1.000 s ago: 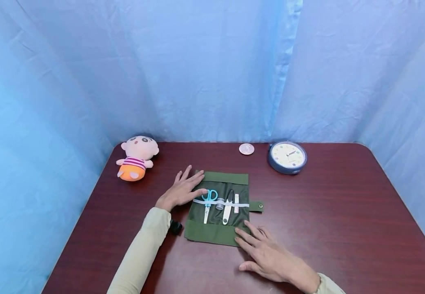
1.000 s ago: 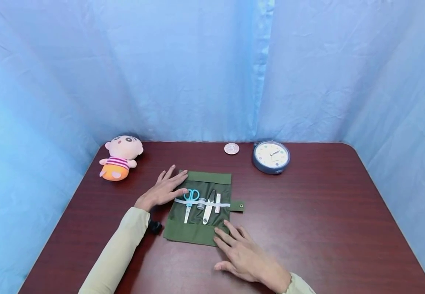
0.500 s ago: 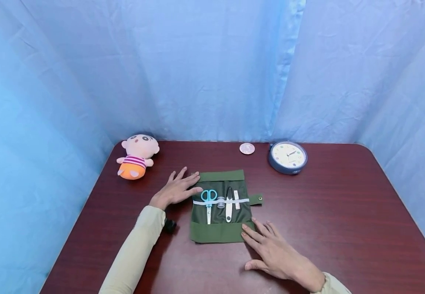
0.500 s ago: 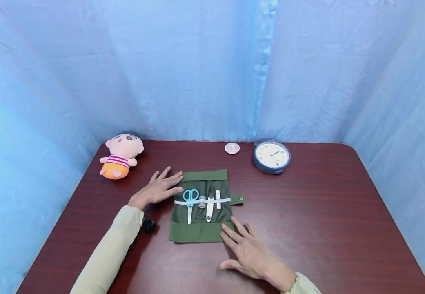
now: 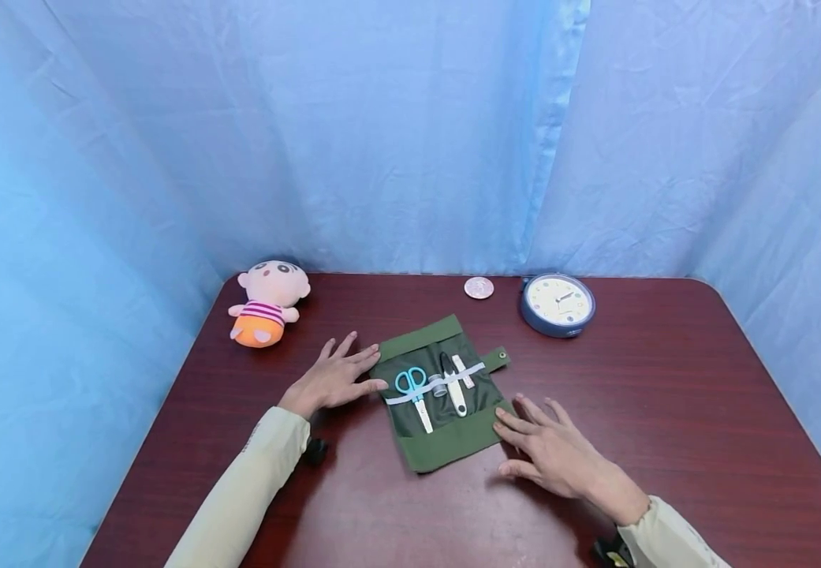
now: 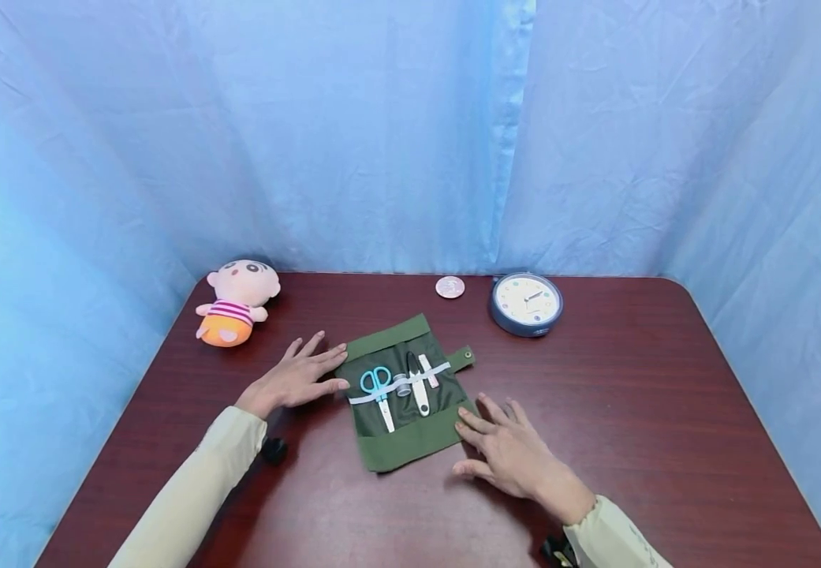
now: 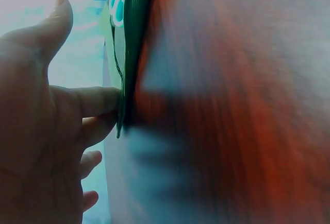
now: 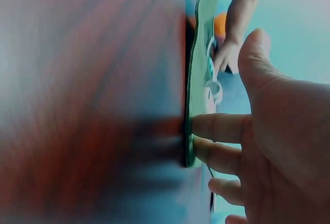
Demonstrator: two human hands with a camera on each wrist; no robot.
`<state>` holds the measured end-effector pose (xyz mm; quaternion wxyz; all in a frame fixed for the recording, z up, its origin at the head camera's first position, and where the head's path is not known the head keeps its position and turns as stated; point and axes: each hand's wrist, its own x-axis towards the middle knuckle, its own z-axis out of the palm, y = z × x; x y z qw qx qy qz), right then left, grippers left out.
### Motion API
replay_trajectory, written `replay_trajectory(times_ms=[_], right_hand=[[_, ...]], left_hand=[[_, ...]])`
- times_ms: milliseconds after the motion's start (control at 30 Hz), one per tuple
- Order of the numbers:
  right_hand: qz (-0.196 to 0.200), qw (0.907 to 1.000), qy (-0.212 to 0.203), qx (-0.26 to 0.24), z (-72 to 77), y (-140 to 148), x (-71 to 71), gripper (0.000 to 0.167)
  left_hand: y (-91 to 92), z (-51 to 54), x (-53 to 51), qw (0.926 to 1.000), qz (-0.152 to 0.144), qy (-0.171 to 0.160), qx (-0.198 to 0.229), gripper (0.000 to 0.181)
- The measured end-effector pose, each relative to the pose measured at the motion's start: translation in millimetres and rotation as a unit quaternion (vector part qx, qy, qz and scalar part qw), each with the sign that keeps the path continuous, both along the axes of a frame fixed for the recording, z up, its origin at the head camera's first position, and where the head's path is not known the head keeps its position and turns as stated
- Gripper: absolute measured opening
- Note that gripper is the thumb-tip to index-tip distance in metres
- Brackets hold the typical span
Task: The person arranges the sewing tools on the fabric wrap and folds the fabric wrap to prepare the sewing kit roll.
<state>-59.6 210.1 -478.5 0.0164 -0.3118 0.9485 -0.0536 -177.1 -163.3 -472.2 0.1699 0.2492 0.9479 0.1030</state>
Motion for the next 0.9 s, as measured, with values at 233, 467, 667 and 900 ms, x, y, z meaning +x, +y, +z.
replay_trajectory(times_ms=[233, 467, 667, 900], right_hand=[[-0.027, 0.9995, 0.003, 0.018, 3.6, 12, -24.2, 0.061], [-0.054, 0.9979, 0.005, 0.037, 4.6, 13, -51.7, 0.062], [-0.084, 0.9946, -0.023, 0.056, 5.5, 7, -76.0, 0.065], [-0.095, 0.9922, -0.038, 0.071, 2.6, -2, -101.4, 0.069]], left_hand=[[-5.2, 1.0, 17.1, 0.9995, -0.018, 0.020, -0.017, 0.072], [-5.9, 4.0, 36.2, 0.9996, -0.014, 0.010, -0.021, 0.074], [-2.3, 6.6, 53.8, 0.9997, -0.009, -0.004, -0.023, 0.078], [1.9, 6.0, 76.2, 0.9998, -0.015, -0.006, -0.009, 0.076]])
